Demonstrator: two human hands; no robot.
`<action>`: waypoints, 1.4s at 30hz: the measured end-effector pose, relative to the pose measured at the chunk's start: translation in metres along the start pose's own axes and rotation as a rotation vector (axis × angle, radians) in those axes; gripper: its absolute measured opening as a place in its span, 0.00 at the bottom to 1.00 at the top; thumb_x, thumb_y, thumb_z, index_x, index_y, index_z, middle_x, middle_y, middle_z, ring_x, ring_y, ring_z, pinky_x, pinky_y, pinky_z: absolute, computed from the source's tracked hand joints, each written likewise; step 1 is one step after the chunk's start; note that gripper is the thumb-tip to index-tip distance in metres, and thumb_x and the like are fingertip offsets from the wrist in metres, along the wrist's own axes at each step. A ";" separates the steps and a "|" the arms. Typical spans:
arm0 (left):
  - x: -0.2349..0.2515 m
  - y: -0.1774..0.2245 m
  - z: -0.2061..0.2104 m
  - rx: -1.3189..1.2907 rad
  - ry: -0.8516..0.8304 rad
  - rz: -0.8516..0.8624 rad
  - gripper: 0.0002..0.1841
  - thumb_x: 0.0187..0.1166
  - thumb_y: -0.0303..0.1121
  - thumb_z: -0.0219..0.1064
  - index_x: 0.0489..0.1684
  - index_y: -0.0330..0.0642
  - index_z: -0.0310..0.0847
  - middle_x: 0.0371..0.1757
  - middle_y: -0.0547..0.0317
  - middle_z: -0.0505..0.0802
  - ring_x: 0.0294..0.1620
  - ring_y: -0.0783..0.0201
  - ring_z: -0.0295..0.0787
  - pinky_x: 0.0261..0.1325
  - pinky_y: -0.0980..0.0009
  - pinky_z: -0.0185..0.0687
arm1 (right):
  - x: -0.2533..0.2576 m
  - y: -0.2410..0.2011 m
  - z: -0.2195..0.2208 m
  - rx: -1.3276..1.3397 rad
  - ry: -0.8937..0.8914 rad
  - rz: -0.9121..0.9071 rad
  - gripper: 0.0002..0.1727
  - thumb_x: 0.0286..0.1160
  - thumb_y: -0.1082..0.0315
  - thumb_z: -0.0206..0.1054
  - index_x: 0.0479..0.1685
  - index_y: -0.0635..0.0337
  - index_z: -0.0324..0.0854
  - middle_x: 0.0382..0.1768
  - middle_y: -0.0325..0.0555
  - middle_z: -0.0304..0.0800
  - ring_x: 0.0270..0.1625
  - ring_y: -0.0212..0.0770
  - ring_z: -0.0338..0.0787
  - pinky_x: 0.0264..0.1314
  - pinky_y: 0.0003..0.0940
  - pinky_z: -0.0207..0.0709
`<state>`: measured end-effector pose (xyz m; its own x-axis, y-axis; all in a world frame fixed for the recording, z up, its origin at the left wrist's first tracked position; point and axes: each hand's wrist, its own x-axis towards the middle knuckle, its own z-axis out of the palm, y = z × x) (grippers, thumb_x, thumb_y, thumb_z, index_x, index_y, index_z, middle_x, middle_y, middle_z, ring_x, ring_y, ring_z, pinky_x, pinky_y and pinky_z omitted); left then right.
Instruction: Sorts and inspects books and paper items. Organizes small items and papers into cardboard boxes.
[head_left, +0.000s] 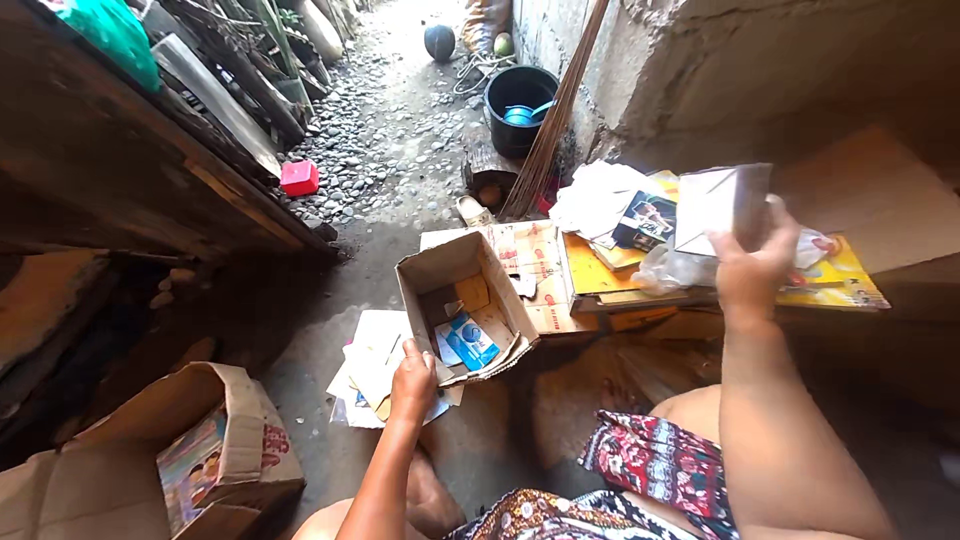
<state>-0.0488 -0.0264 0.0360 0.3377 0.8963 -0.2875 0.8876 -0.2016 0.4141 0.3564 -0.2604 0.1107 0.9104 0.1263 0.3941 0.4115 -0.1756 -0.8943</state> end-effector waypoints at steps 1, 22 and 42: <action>-0.001 0.001 -0.001 0.002 0.006 0.004 0.26 0.91 0.38 0.50 0.83 0.32 0.59 0.52 0.34 0.91 0.57 0.38 0.91 0.62 0.42 0.83 | -0.001 -0.001 0.000 -0.101 -0.006 -0.064 0.48 0.67 0.65 0.79 0.89 0.66 0.57 0.82 0.61 0.70 0.84 0.47 0.72 0.87 0.39 0.66; -0.025 0.005 0.005 0.012 -0.005 0.109 0.27 0.91 0.38 0.50 0.85 0.33 0.59 0.52 0.36 0.92 0.55 0.40 0.93 0.61 0.44 0.84 | 0.013 0.022 0.010 -0.589 0.039 -0.222 0.38 0.72 0.58 0.73 0.85 0.57 0.69 0.82 0.70 0.66 0.86 0.70 0.63 0.90 0.60 0.53; -0.032 0.012 0.033 -0.108 -0.010 0.231 0.26 0.89 0.37 0.50 0.82 0.30 0.63 0.47 0.36 0.93 0.51 0.41 0.94 0.59 0.45 0.85 | -0.011 0.000 0.011 -0.661 -0.049 -0.327 0.38 0.73 0.58 0.70 0.84 0.65 0.67 0.83 0.76 0.63 0.88 0.75 0.57 0.90 0.66 0.49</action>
<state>-0.0387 -0.0703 0.0219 0.5313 0.8273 -0.1825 0.7482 -0.3571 0.5592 0.3462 -0.2508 0.1038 0.7402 0.3139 0.5946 0.6160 -0.6711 -0.4126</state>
